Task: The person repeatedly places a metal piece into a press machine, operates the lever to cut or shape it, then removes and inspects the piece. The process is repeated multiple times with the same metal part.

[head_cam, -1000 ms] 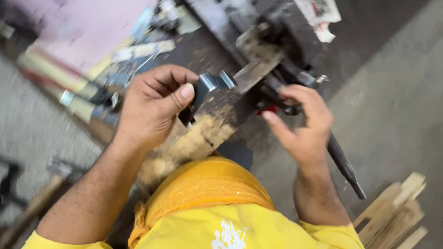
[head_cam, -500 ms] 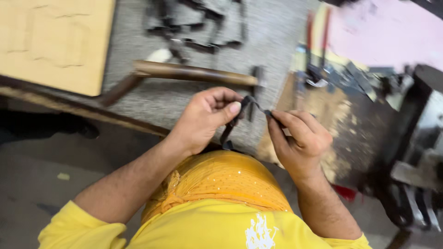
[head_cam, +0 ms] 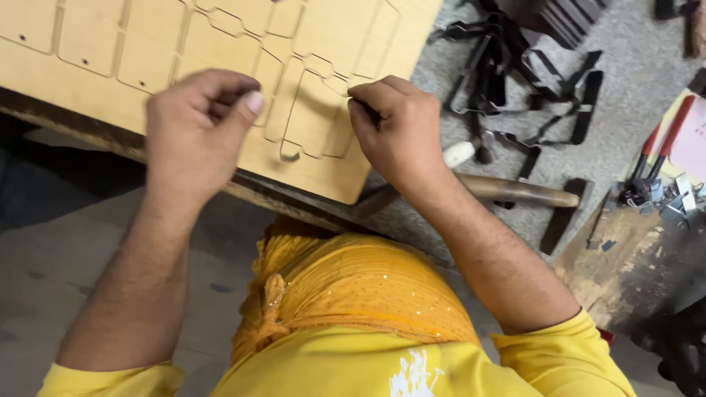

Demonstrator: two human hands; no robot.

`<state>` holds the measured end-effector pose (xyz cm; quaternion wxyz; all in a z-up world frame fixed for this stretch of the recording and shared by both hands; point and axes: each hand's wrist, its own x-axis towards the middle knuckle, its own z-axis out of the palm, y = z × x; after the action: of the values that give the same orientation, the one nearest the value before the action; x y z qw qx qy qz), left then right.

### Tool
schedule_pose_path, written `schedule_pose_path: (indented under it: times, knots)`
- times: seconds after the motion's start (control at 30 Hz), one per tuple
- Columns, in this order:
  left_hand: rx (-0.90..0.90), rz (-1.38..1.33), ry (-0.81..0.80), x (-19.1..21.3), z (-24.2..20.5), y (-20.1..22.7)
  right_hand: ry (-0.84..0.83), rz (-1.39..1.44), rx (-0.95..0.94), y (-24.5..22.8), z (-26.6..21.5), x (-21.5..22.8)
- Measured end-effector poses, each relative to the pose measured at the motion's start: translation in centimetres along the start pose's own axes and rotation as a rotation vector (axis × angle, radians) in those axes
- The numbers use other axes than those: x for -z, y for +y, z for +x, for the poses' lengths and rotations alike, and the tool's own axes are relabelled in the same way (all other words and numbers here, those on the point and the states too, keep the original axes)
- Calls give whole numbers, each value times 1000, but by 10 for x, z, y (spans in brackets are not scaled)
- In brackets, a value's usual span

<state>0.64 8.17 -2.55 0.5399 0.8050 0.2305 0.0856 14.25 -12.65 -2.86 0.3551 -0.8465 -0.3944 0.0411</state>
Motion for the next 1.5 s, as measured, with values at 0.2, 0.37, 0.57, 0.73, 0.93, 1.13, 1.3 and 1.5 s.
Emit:
schedule_pose_path:
  times: [0.2,0.37,0.57,0.73,0.93,1.13,1.3,1.5]
  knots:
    - [65,9,-174,-12,18,-21,-27,-82,-43,-3,10,-27]
    - [-185,82,-153,-14,33,-28,-68,-97,-86,-8,9,-28]
    - [-344,145,-181,-6,45,-27,-102,-141,-87,-11,19,-26]
    - [-337,139,-218,-10,47,-31,-129,-134,-117,-11,18,-24]
    - [-392,194,-227,-12,50,-35,-133,-149,-121,-14,17,-23]
    - [-429,167,-198,-12,51,-36,-118,-141,-127,-16,16,-23]
    - [-365,149,-185,-14,47,-34,-106,-142,-122,-15,13,-23]
    - [-389,163,-178,-16,45,-34,-100,-145,-135,-14,13,-26]
